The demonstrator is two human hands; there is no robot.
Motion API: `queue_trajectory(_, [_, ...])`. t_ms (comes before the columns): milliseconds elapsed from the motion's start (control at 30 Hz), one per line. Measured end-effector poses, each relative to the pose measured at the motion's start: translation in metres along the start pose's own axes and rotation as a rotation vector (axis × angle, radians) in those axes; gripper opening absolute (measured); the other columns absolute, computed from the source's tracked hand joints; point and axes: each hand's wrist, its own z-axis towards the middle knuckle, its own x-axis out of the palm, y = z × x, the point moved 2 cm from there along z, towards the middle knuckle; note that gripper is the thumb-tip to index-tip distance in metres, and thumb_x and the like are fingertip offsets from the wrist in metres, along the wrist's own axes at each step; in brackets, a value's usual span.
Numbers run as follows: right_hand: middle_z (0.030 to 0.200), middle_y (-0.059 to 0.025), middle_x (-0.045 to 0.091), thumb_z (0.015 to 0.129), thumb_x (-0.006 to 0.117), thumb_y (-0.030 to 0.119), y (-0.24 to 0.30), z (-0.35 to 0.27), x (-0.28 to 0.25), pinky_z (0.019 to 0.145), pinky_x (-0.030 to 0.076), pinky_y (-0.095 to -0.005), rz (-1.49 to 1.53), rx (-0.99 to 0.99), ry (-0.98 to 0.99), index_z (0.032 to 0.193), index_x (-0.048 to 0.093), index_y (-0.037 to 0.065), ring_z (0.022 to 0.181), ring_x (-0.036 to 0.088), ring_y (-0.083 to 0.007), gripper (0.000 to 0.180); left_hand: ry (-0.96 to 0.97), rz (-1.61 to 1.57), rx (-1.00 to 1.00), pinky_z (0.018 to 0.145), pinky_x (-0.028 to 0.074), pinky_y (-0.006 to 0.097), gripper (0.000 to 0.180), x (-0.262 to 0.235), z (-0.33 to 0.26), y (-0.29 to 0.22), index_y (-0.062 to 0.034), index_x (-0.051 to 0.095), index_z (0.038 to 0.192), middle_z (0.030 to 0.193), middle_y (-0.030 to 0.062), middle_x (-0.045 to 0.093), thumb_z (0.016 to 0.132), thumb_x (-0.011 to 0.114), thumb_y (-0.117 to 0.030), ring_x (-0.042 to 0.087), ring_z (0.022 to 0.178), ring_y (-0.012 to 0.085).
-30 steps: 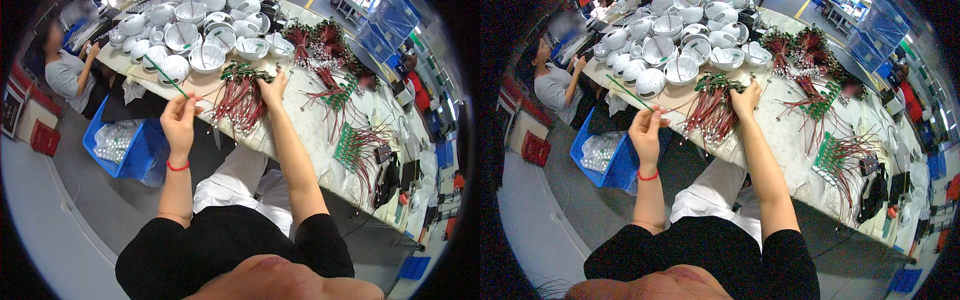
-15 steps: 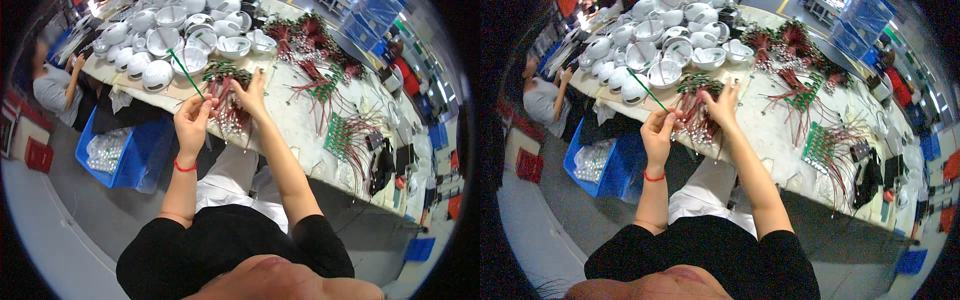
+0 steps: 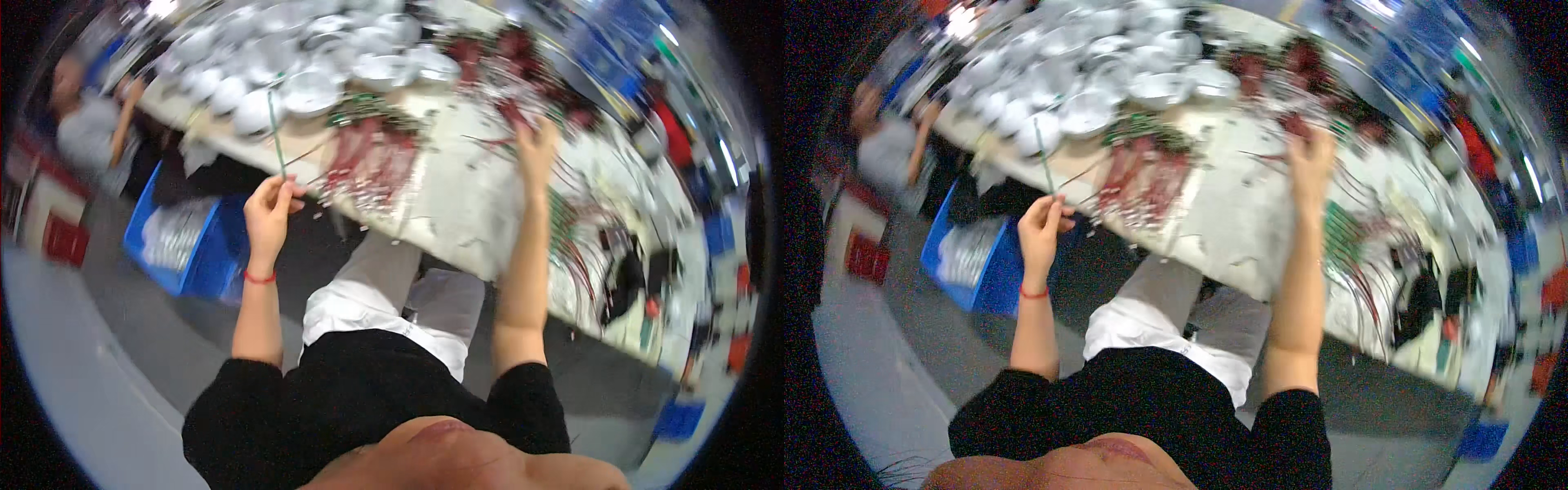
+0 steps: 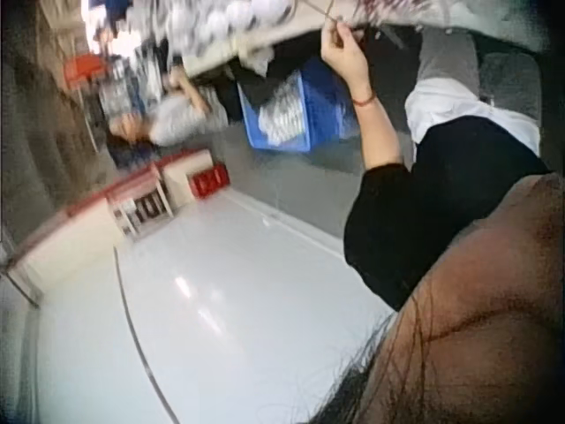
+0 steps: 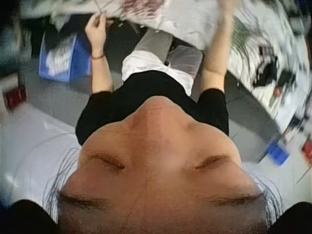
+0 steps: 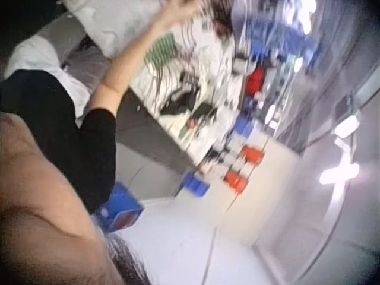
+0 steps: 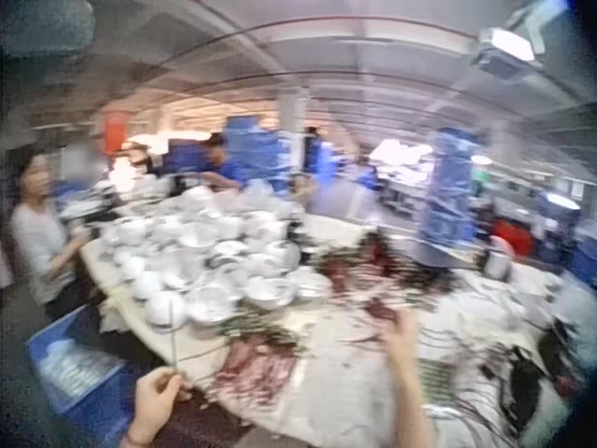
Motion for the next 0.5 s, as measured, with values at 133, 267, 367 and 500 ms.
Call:
queue_trajectory(133, [0.106,-0.0137,0.057,0.082,0.064,0.020,-0.076,-0.003,-0.040,0.088,0.041,-0.0325,0.096,0.150,0.033,0.110,0.055,-0.004,0.099,0.052,-0.0212,0.038,-0.226,-0.006,-0.081,0.054,0.046,0.020,0.029,-0.064,0.001,0.026,-0.0014,0.059,0.105,0.082,0.0078,0.065,0.090,0.054,-0.025,0.060,0.061,0.0109])
queue_trajectory(267, [0.115,-0.0124,0.055,0.085,0.062,0.022,-0.085,-0.014,-0.032,0.089,0.040,-0.0309,0.196,0.300,0.155,0.114,0.054,-0.003,0.103,0.052,-0.0204,0.040,-0.595,-0.018,-0.062,0.047,0.044,0.020,0.026,-0.148,0.008,0.055,-0.0015,0.061,0.094,0.078,0.0068,0.066,0.088,0.057,-0.026,0.060,0.054,0.0107])
queue_trajectory(367, [0.115,-0.0118,0.055,0.086,0.059,0.021,-0.079,-0.011,-0.023,0.088,0.040,-0.0304,0.151,0.257,0.187,0.114,0.054,-0.002,0.103,0.052,-0.0197,0.037,-0.767,0.212,-0.048,0.046,0.043,0.021,0.023,-0.233,0.034,0.094,-0.0020,0.062,0.090,0.078,0.0072,0.068,0.088,0.055,-0.024,0.059,0.052,0.0078])
queue_trajectory(500, [0.112,-0.0106,0.058,0.085,0.060,0.019,-0.084,-0.005,-0.007,0.089,0.040,-0.0315,0.192,0.206,0.229,0.110,0.057,-0.001,0.102,0.053,-0.0210,0.032,-0.794,0.908,-0.433,0.069,0.050,0.040,0.044,-0.322,0.053,0.160,0.0041,0.063,0.095,0.085,0.0216,0.065,0.079,0.054,-0.036,0.065,0.077,0.0356])
